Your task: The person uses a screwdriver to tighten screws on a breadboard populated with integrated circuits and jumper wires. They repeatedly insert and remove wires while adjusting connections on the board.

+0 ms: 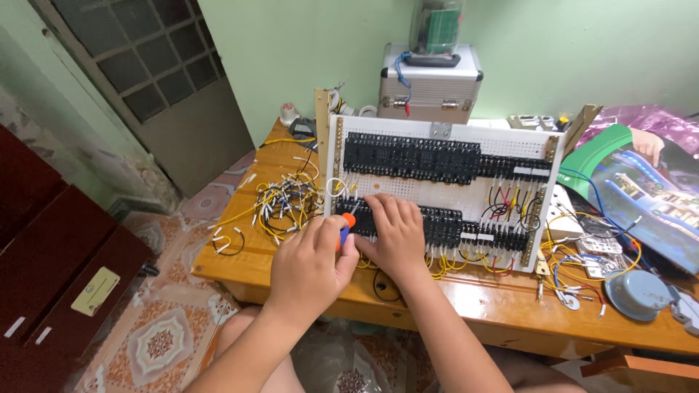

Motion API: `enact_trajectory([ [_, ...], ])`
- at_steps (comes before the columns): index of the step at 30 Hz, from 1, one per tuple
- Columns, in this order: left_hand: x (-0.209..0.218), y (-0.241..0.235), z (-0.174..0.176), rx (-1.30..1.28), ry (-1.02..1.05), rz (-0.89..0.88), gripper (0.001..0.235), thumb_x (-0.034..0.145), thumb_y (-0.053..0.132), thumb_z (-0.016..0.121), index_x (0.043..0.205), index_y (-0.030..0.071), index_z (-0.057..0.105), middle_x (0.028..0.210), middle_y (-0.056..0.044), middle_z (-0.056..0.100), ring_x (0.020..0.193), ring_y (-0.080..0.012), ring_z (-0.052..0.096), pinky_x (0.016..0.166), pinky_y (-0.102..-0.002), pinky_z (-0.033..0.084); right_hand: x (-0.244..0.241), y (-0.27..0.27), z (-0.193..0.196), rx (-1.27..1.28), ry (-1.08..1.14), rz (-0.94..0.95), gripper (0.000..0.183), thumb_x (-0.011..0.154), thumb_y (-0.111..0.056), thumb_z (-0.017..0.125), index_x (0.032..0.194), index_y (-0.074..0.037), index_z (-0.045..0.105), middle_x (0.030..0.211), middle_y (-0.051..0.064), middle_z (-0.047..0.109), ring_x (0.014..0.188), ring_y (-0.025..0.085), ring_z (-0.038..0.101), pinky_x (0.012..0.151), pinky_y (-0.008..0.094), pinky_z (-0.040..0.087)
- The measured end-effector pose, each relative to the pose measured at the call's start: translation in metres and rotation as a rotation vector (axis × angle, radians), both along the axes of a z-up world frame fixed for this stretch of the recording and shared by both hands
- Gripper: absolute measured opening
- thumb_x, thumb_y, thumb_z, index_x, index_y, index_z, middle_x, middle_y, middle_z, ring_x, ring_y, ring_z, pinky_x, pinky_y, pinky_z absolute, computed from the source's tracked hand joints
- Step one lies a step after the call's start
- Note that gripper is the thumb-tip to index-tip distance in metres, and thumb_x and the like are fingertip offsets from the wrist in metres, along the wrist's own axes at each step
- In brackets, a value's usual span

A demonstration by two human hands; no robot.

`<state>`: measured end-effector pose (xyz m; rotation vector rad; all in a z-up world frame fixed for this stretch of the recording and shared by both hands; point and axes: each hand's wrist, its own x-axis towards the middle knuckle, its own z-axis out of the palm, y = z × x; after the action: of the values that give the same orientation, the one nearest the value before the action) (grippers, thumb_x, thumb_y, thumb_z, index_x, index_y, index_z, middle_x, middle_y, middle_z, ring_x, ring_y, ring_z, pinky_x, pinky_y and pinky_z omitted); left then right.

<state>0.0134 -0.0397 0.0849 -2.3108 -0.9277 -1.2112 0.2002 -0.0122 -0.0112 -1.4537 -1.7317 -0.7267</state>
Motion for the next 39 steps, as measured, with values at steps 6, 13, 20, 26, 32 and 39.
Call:
enact_trajectory([
  [6,0.004,-0.020,0.036,-0.249,-0.047,-0.042,0.042,0.101,0.031,0.052,0.135,0.007,0.054,0.077,-0.016,0.071,0.068,-0.0351,0.074,0.062,-0.044,0.058,0.000,0.000,-0.001,-0.021,0.003,-0.010,0.080,0.059,-0.037,0.088,0.132,-0.014,0.064,0.120,0.004,0.061,0.109,0.024,0.058,0.104,0.041,0.041],
  [13,0.003,-0.008,0.015,-0.037,0.050,0.092,0.036,0.097,0.030,0.056,0.129,0.018,0.066,0.075,-0.005,0.066,0.055,-0.0238,0.070,0.054,-0.035,0.056,-0.001,0.001,-0.001,0.002,0.014,-0.001,0.075,0.067,-0.045,0.088,0.130,-0.013,0.066,0.119,0.005,0.062,0.111,0.024,0.057,0.105,0.040,0.040],
  [20,0.000,-0.013,0.022,-0.310,0.083,0.007,0.047,0.096,0.030,0.052,0.139,0.012,0.053,0.079,-0.012,0.066,0.063,-0.0318,0.071,0.055,-0.040,0.056,-0.001,-0.001,0.001,-0.006,0.002,-0.006,0.076,0.065,-0.046,0.088,0.130,-0.013,0.065,0.119,0.004,0.062,0.112,0.023,0.057,0.105,0.040,0.039],
  [26,0.005,-0.029,0.038,-0.441,0.127,0.040,0.056,0.100,0.038,0.048,0.146,0.006,0.044,0.078,-0.019,0.069,0.063,-0.0398,0.072,0.049,-0.047,0.056,0.001,0.003,-0.006,0.003,-0.001,-0.010,0.077,0.059,-0.036,0.083,0.131,-0.014,0.065,0.118,0.004,0.062,0.110,0.024,0.058,0.105,0.041,0.041],
  [32,0.008,-0.013,0.022,-0.210,0.061,0.098,0.049,0.101,0.037,0.052,0.137,0.004,0.057,0.071,-0.012,0.067,0.057,-0.0301,0.070,0.049,-0.039,0.055,-0.002,0.004,-0.006,0.046,-0.003,-0.021,0.065,0.070,-0.039,0.080,0.128,-0.015,0.067,0.117,0.003,0.063,0.107,0.023,0.059,0.102,0.040,0.042],
  [39,-0.034,-0.029,0.066,-0.253,-0.213,0.021,0.040,0.105,0.029,0.046,0.129,0.003,0.063,0.112,-0.019,0.077,0.072,-0.0367,0.075,0.060,-0.045,0.059,-0.003,-0.005,0.006,0.019,-0.003,-0.005,0.080,0.060,-0.051,0.088,0.128,-0.015,0.067,0.120,0.002,0.065,0.107,0.023,0.061,0.103,0.042,0.043],
])
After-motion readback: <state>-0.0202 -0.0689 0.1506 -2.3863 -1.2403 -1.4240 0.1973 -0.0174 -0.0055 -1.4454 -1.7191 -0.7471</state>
